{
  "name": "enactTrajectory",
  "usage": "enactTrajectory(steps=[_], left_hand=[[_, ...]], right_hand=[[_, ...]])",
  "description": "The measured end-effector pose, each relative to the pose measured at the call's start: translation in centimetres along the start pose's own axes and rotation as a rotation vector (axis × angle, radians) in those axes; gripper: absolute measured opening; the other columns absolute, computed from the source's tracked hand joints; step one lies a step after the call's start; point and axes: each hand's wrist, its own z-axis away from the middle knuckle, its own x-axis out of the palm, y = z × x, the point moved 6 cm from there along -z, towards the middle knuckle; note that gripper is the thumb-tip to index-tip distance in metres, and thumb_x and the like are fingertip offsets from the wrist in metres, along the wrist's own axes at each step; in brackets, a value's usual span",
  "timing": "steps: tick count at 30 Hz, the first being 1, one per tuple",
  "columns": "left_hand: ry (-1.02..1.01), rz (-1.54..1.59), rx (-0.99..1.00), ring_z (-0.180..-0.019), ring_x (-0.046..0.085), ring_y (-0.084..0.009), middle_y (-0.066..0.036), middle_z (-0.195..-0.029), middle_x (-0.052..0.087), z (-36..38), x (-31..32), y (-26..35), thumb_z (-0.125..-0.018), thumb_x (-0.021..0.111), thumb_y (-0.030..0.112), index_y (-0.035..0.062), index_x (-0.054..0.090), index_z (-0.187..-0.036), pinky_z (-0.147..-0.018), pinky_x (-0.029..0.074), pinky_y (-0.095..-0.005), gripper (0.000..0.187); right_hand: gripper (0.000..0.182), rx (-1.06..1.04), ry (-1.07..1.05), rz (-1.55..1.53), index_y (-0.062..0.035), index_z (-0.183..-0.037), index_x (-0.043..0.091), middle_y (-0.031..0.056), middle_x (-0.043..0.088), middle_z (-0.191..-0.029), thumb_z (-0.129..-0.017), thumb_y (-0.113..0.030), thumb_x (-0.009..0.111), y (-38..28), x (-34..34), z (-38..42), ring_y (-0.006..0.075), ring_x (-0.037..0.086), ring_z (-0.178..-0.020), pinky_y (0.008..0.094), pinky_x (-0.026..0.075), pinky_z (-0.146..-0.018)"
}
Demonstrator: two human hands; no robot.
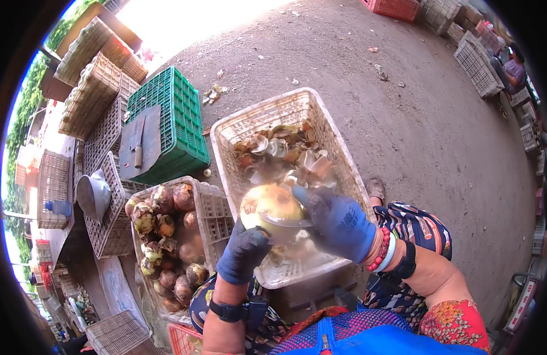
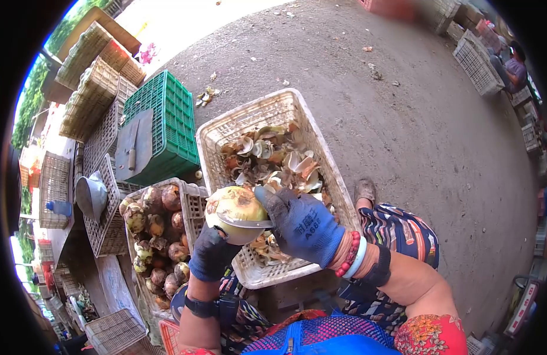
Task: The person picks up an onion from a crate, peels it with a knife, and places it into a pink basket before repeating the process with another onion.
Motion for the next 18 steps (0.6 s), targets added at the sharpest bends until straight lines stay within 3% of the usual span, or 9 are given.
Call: enactTrajectory(steps=[1, 6, 9, 10, 13, 18], left_hand=[[-0.009, 0.02, 0.0, -0.122, 0.059, -0.0218, -0.01, -0.133, 0.061, -0.1, 0.2, 0.1, -0.085, 0.074, 0.009, -0.0008, 0.053, -0.135, -0.106, 0.046, -0.0371, 0.054], [0.094, 0.151, -0.083, -0.122, 0.059, -0.0265, -0.015, -0.133, 0.059, -0.2, 2.2, 0.3, -0.078, 0.081, 0.033, -0.0028, 0.042, -0.142, -0.105, 0.047, -0.039, 0.082], [0.152, -0.062, -0.124, -0.114, 0.061, -0.0224, -0.014, -0.128, 0.059, -0.1, 1.3, -0.5, -0.078, 0.075, 0.023, -0.0014, 0.041, -0.142, -0.096, 0.052, -0.0349, 0.077], [0.201, -0.151, -0.056, -0.112, 0.062, -0.0212, -0.013, -0.126, 0.06, 0.2, 1.3, -0.6, -0.077, 0.071, 0.019, -0.0021, 0.042, -0.141, -0.096, 0.052, -0.0344, 0.073], [0.154, -0.152, -0.098, -0.112, 0.062, -0.0219, -0.013, -0.126, 0.06, 0.9, 1.6, 0.3, -0.076, 0.071, 0.017, -0.0024, 0.042, -0.141, -0.096, 0.052, -0.0349, 0.074], [0.153, -0.016, -0.089, -0.12, 0.058, -0.0269, -0.016, -0.132, 0.057, 1.3, 1.3, 0.7, -0.073, 0.08, 0.041, -0.0029, 0.038, -0.143, -0.103, 0.048, -0.0406, 0.093]], right_hand=[[0.079, -0.008, -0.01, 0.017, 0.0046, -0.143, 0.038, 0.0222, 0.061, -0.105, -0.072, -0.009, 0.07, 0.0, 0.0, 0.0, 0.0363, 0.063, -0.092, 0.0438, 0.052, -0.081], [0.076, 0.03, -0.073, 0.103, 0.0061, -0.143, 0.038, 0.0227, 0.06, -0.109, -0.075, -0.011, 0.068, 0.6, 1.2, 0.4, 0.0344, 0.062, -0.099, 0.0423, 0.05, -0.086], [0.071, 0.099, -0.125, 0.147, 0.0054, -0.141, 0.041, 0.0227, 0.06, -0.112, -0.077, -0.012, 0.067, 0.9, 2.3, 0.3, 0.0342, 0.061, -0.1, 0.0423, 0.05, -0.087], [0.07, 0.13, -0.144, 0.158, 0.0052, -0.14, 0.041, 0.0227, 0.06, -0.113, -0.077, -0.012, 0.066, 1.0, 2.6, 0.4, 0.0341, 0.061, -0.101, 0.0423, 0.05, -0.087], [0.067, 0.017, -0.051, 0.077, 0.0049, -0.139, 0.043, 0.0226, 0.06, -0.114, -0.078, -0.013, 0.066, 0.3, 2.2, 0.3, 0.0338, 0.061, -0.103, 0.0418, 0.05, -0.088], [0.074, -0.068, 0.106, -0.045, -0.001, -0.14, 0.043, 0.0248, 0.059, -0.115, -0.072, -0.008, 0.072, 0.0, 1.1, 0.4, 0.0404, 0.065, -0.092, 0.0453, 0.053, -0.08]])
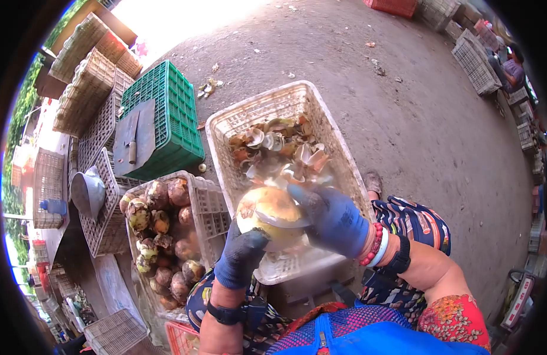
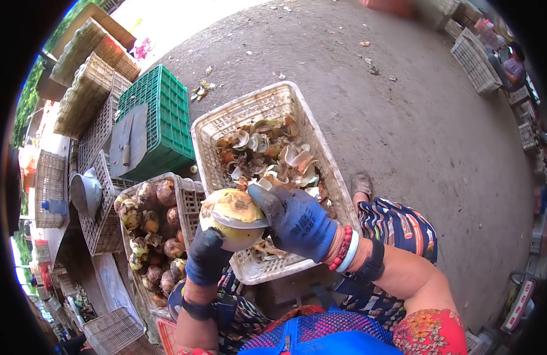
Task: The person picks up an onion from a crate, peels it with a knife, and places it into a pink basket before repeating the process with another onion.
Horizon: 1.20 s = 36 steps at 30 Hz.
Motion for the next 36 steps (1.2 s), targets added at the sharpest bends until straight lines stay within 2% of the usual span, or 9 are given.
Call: enactTrajectory(steps=[2, 5, 12, 17, 20, 23, 32, 35, 36], left_hand=[[-0.011, -0.062, -0.028, -0.127, 0.055, -0.0329, -0.02, -0.14, 0.051, -0.1, -0.1, 0.1, -0.073, 0.078, 0.056, -0.0036, 0.034, -0.146, -0.109, 0.044, -0.0462, 0.104], [-0.042, -0.098, -0.022, -0.128, 0.054, -0.0335, -0.02, -0.14, 0.051, -0.3, -0.1, 0.1, -0.073, 0.076, 0.059, -0.0032, 0.033, -0.147, -0.109, 0.044, -0.0469, 0.105], [-0.015, -0.099, -0.056, -0.127, 0.055, -0.0335, -0.021, -0.139, 0.052, -0.4, -0.1, -0.3, -0.074, 0.077, 0.056, -0.0025, 0.033, -0.147, -0.109, 0.044, -0.0465, 0.103], [0.014, -0.272, -0.021, -0.123, 0.057, -0.0328, -0.02, -0.137, 0.053, 0.1, 0.2, 0.0, -0.074, 0.077, 0.05, -0.0026, 0.036, -0.144, -0.107, 0.046, -0.0465, 0.097], [0.077, -0.124, -0.016, -0.115, 0.061, -0.0254, -0.014, -0.127, 0.06, 0.3, 0.2, -0.9, -0.071, 0.084, 0.033, -0.001, 0.042, -0.14, -0.1, 0.05, -0.0384, 0.088], [0.012, 0.094, -0.07, -0.114, 0.061, -0.0255, -0.014, -0.126, 0.06, 0.5, 0.7, -0.7, -0.07, 0.085, 0.035, -0.0006, 0.042, -0.141, -0.101, 0.049, -0.0381, 0.09], [-0.004, 0.083, -0.085, -0.128, 0.053, -0.0284, -0.016, -0.14, 0.051, 1.1, 1.4, -1.1, -0.071, 0.083, 0.038, -0.0015, 0.031, -0.149, -0.108, 0.043, -0.0411, 0.102], [-0.064, 0.321, -0.189, -0.131, 0.05, -0.0314, -0.019, -0.144, 0.049, 1.8, 1.4, -1.5, -0.074, 0.078, 0.039, -0.0009, 0.031, -0.149, -0.112, 0.039, -0.0434, 0.097], [-0.035, 0.367, -0.187, -0.133, 0.048, -0.0346, -0.021, -0.146, 0.047, 2.0, 1.3, -1.6, -0.076, 0.073, 0.039, -0.0016, 0.033, -0.148, -0.115, 0.035, -0.0456, 0.091]], right_hand=[[0.075, 0.036, -0.049, -0.004, -0.0006, -0.141, 0.042, 0.0251, 0.059, -0.117, -0.072, -0.007, 0.072, -0.4, -0.4, -0.2, 0.0402, 0.065, -0.094, 0.0453, 0.053, -0.081], [0.076, 0.026, -0.07, 0.015, -0.0004, -0.142, 0.041, 0.0251, 0.059, -0.118, -0.073, -0.007, 0.071, -0.3, -0.2, 0.1, 0.04, 0.065, -0.097, 0.0457, 0.053, -0.082], [0.07, -0.011, -0.071, 0.017, -0.0002, -0.142, 0.042, 0.0256, 0.059, -0.12, -0.077, -0.008, 0.067, -0.1, 0.4, 0.4, 0.0379, 0.065, -0.097, 0.0431, 0.053, -0.078], [0.071, 0.041, -0.17, 0.165, 0.005, -0.143, 0.037, 0.0208, 0.061, -0.109, -0.079, -0.009, 0.064, -0.1, 2.0, 1.3, 0.0325, 0.064, -0.092, 0.0427, 0.051, -0.075], [0.069, 0.084, -0.192, 0.181, 0.0061, -0.142, 0.037, 0.0192, 0.061, -0.107, -0.08, -0.012, 0.063, 0.6, 3.0, 1.2, 0.0314, 0.063, -0.093, 0.0416, 0.05, -0.074], [0.068, 0.06, -0.153, 0.117, 0.0055, -0.142, 0.037, 0.0182, 0.061, -0.108, -0.081, -0.013, 0.062, 1.0, 3.5, 1.3, 0.0312, 0.063, -0.092, 0.0408, 0.05, -0.074], [0.057, -0.049, 0.086, 0.253, 0.0025, -0.138, 0.045, 0.018, 0.062, -0.111, -0.085, -0.011, 0.058, 0.0, 1.9, 0.3, 0.028, 0.064, -0.088, 0.0384, 0.051, -0.068], [0.056, 0.111, -0.124, 0.205, 0.0029, -0.137, 0.046, 0.0175, 0.063, -0.109, -0.085, -0.012, 0.058, 3.4, 2.9, 0.8, 0.0288, 0.065, -0.087, 0.0383, 0.051, -0.068], [0.056, 0.033, -0.083, 0.251, 0.002, -0.137, 0.046, 0.0158, 0.064, -0.104, -0.085, -0.014, 0.06, 3.2, 2.6, 0.5, 0.0296, 0.065, -0.086, 0.0401, 0.051, -0.069]])
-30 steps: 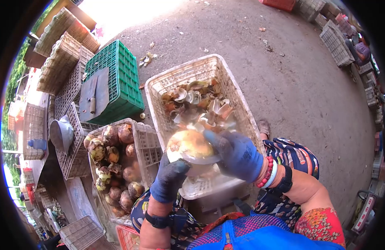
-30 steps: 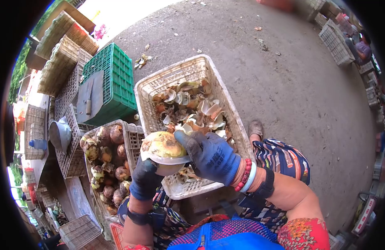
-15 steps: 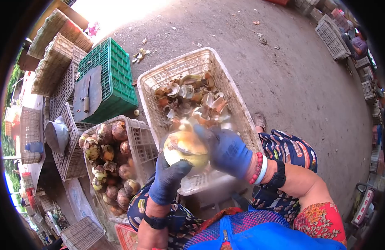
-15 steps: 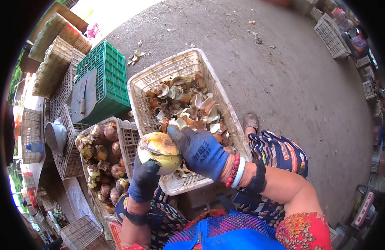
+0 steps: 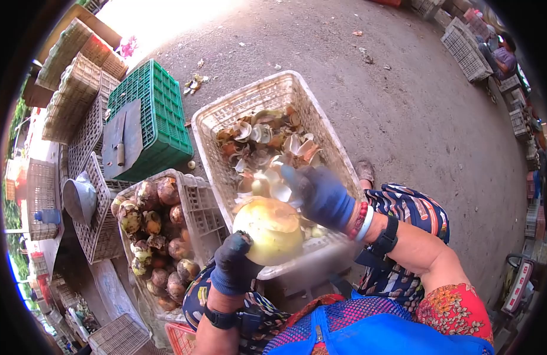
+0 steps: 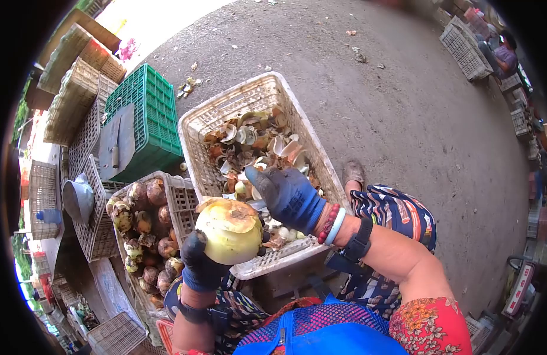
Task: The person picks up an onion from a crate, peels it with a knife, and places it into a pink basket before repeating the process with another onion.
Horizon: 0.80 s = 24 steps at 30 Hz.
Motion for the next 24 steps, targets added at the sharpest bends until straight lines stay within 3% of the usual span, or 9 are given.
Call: enactTrajectory(steps=[3, 4, 7, 8, 11, 14, 16, 21, 24], left_hand=[[-0.007, -0.045, -0.089, -0.131, 0.05, -0.033, -0.02, -0.144, 0.049, -0.1, -1.7, -0.6, -0.078, 0.072, 0.043, -0.0016, 0.034, -0.147, -0.112, 0.038, -0.0447, 0.091], [0.041, -0.152, -0.059, -0.13, 0.051, -0.0321, -0.019, -0.143, 0.049, 0.0, -2.3, -1.0, -0.078, 0.072, 0.043, -0.0017, 0.034, -0.147, -0.111, 0.04, -0.0441, 0.091], [0.053, -0.306, -0.035, -0.127, 0.053, -0.0294, -0.017, -0.14, 0.052, 0.5, -2.3, -1.2, -0.08, 0.073, 0.044, -0.0019, 0.035, -0.147, -0.108, 0.043, -0.0423, 0.09], [-0.014, -0.226, -0.05, -0.126, 0.053, -0.0285, -0.017, -0.139, 0.052, 0.6, -1.5, -0.6, -0.08, 0.074, 0.044, -0.002, 0.035, -0.147, -0.107, 0.044, -0.0416, 0.09], [0.039, -0.193, 0.009, -0.126, 0.054, -0.0276, -0.015, -0.139, 0.053, 1.0, -1.6, 0.5, -0.075, 0.082, 0.039, -0.0008, 0.034, -0.148, -0.106, 0.044, -0.0413, 0.096], [0.029, -0.191, 0.075, -0.126, 0.053, -0.0252, -0.013, -0.139, 0.052, 0.0, -0.4, 1.9, -0.064, 0.089, 0.035, 0.0012, 0.033, -0.149, -0.108, 0.043, -0.0407, 0.107], [0.036, -0.334, 0.199, -0.126, 0.053, -0.0243, -0.012, -0.138, 0.052, -0.5, -0.1, 3.2, -0.061, 0.089, 0.033, 0.002, 0.033, -0.149, -0.108, 0.043, -0.0399, 0.108], [0.11, -0.746, 0.446, -0.125, 0.055, -0.0267, -0.014, -0.136, 0.052, -1.2, -0.8, 5.2, -0.054, 0.094, 0.05, 0.0016, 0.027, -0.15, -0.106, 0.047, -0.0436, 0.127], [0.057, -0.665, 0.391, -0.131, 0.048, -0.024, -0.011, -0.143, 0.046, -1.0, -0.2, 5.2, -0.055, 0.091, 0.034, 0.0036, 0.033, -0.149, -0.108, 0.043, -0.0403, 0.114]], right_hand=[[0.057, -0.041, 0.144, -0.249, 0.002, -0.137, 0.047, 0.015, 0.063, -0.096, -0.085, -0.016, 0.062, -1.1, -0.5, -0.3, 0.0307, 0.065, -0.081, 0.0423, 0.05, -0.069], [0.058, -0.155, 0.116, -0.172, 0.0008, -0.137, 0.047, 0.0171, 0.063, -0.101, -0.085, -0.02, 0.064, -1.1, -0.1, 0.1, 0.031, 0.065, -0.082, 0.0426, 0.051, -0.069], [0.057, 0.115, -0.036, 0.082, -0.0005, -0.136, 0.048, 0.0185, 0.063, -0.103, -0.085, -0.022, 0.065, 2.2, 1.7, 0.7, 0.0308, 0.065, -0.082, 0.0422, 0.051, -0.068], [0.048, 0.032, 0.002, 0.202, -0.0006, -0.13, 0.051, 0.0207, 0.063, -0.103, -0.09, -0.024, 0.063, 2.7, 1.8, 0.1, 0.0343, 0.066, -0.084, 0.0433, 0.052, -0.068], [0.033, 0.198, 0.142, -0.133, -0.0021, -0.116, 0.062, 0.0194, 0.063, -0.105, -0.088, -0.018, 0.068, 3.1, 0.6, 0.8, 0.0343, 0.064, -0.088, 0.0435, 0.052, -0.072], [0.03, 0.138, 0.074, -0.369, 0.0, -0.111, 0.062, 0.0213, 0.064, -0.097, -0.095, -0.026, 0.064, 2.9, 0.1, 1.1, 0.0395, 0.064, -0.086, 0.0449, 0.052, -0.073], [0.032, 0.333, -0.046, -0.651, 0.0017, -0.107, 0.063, 0.0203, 0.067, -0.087, -0.1, -0.029, 0.059, 2.1, -0.9, 0.4, 0.0374, 0.066, -0.082, 0.0439, 0.051, -0.073], [0.033, 0.592, -0.334, -1.182, -0.0021, -0.116, 0.061, 0.0036, 0.061, -0.079, -0.102, -0.031, 0.055, 0.7, -1.1, 1.2, 0.0105, 0.056, -0.067, 0.028, 0.046, -0.061], [0.035, 0.632, -0.396, -1.347, -0.0039, -0.119, 0.059, -0.0004, 0.057, -0.078, -0.102, -0.035, 0.054, 0.8, -0.9, 2.0, 0.0067, 0.052, -0.063, 0.0237, 0.044, -0.057]])
